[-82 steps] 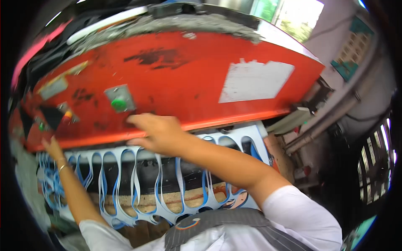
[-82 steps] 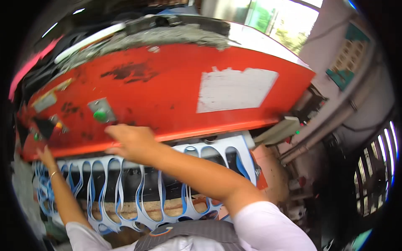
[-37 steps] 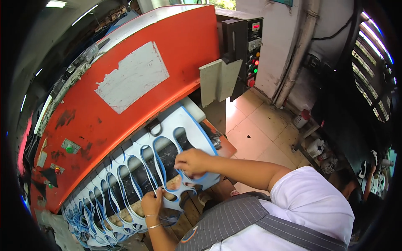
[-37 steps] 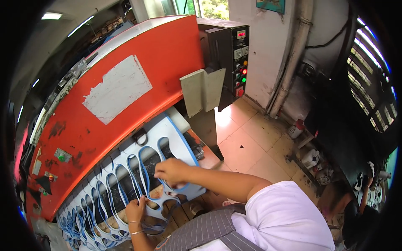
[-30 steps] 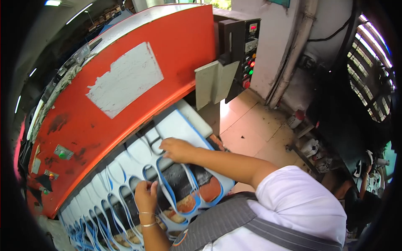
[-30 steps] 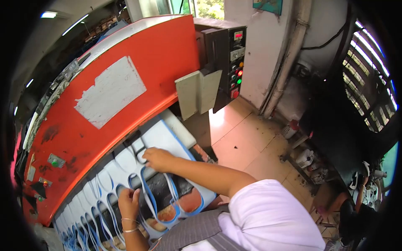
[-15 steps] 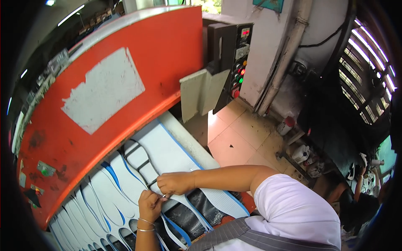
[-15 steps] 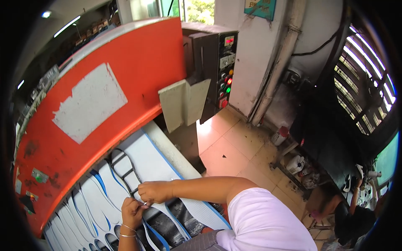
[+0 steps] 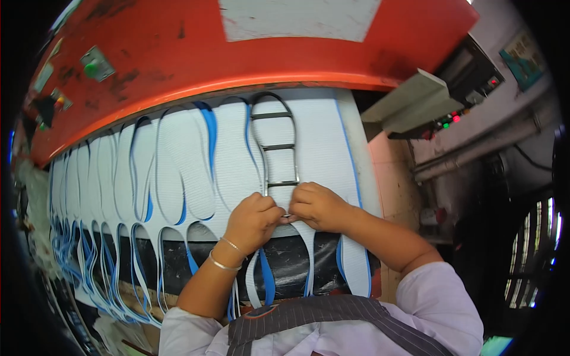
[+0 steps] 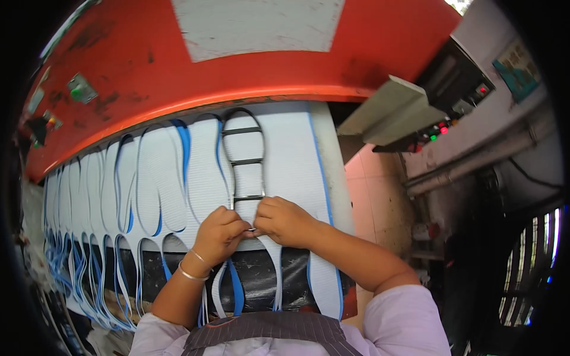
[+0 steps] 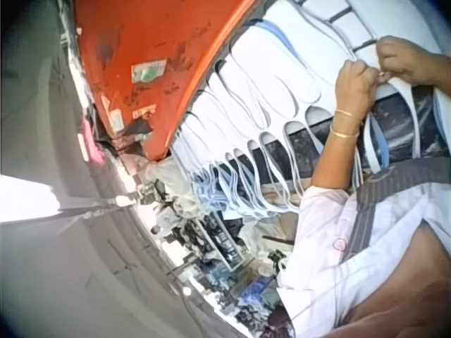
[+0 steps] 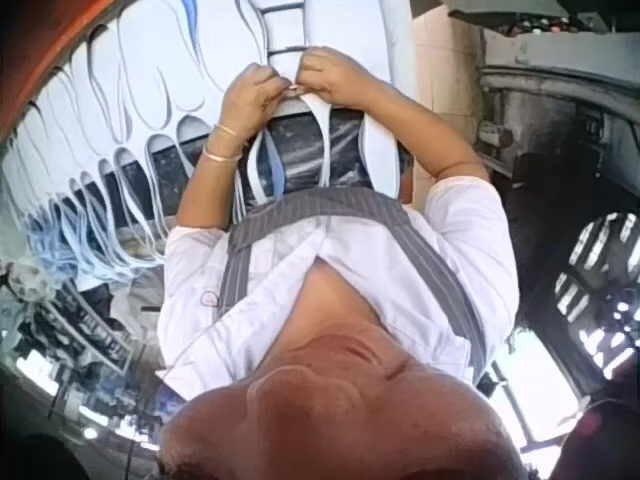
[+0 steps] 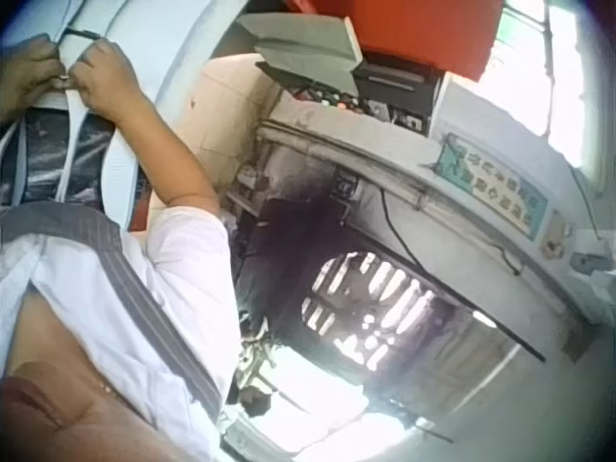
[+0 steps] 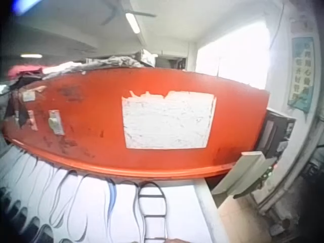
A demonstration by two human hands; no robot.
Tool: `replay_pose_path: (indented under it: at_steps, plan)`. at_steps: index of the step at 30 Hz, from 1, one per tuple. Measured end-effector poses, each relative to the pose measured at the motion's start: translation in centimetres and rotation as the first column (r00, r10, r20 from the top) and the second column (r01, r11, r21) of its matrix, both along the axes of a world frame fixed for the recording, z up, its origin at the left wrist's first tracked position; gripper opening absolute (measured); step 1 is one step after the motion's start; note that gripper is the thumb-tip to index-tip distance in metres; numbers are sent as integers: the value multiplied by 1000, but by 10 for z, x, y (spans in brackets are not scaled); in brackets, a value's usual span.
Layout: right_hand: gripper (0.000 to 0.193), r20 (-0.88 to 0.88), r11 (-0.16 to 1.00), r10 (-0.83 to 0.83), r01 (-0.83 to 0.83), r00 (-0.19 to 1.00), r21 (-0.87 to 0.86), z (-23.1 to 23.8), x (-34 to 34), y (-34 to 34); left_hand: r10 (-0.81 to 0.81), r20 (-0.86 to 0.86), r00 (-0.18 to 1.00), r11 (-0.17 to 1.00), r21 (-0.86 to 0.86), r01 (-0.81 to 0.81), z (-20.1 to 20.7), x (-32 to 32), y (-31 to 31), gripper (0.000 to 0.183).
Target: Operating a hydraulic press machine with a cutting die to stamp out shoe soles from a sheet of material and then packing them.
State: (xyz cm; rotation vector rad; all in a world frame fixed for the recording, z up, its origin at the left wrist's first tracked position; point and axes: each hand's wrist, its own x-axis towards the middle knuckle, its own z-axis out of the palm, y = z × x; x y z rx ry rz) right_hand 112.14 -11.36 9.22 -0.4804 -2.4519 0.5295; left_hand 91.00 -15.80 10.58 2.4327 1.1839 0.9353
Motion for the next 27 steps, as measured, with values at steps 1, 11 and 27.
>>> replay_pose_path:
  at_steps: [1,11,27]
  plan:
    - [18,1,1000,30,-30,1000,7,0,-2,-2,-41,16,999,999,-15,41,-2,-2,-3,11]
    - [14,-189,980,-55,17,980,-199,67,-13,-14,-130,447,885,981,-71,181,43,-13,-4,3]
    - [47,709,961,90,-247,700,122,101,-81,112,-1,383,924,997,-70,31,8,-4,-15,7]
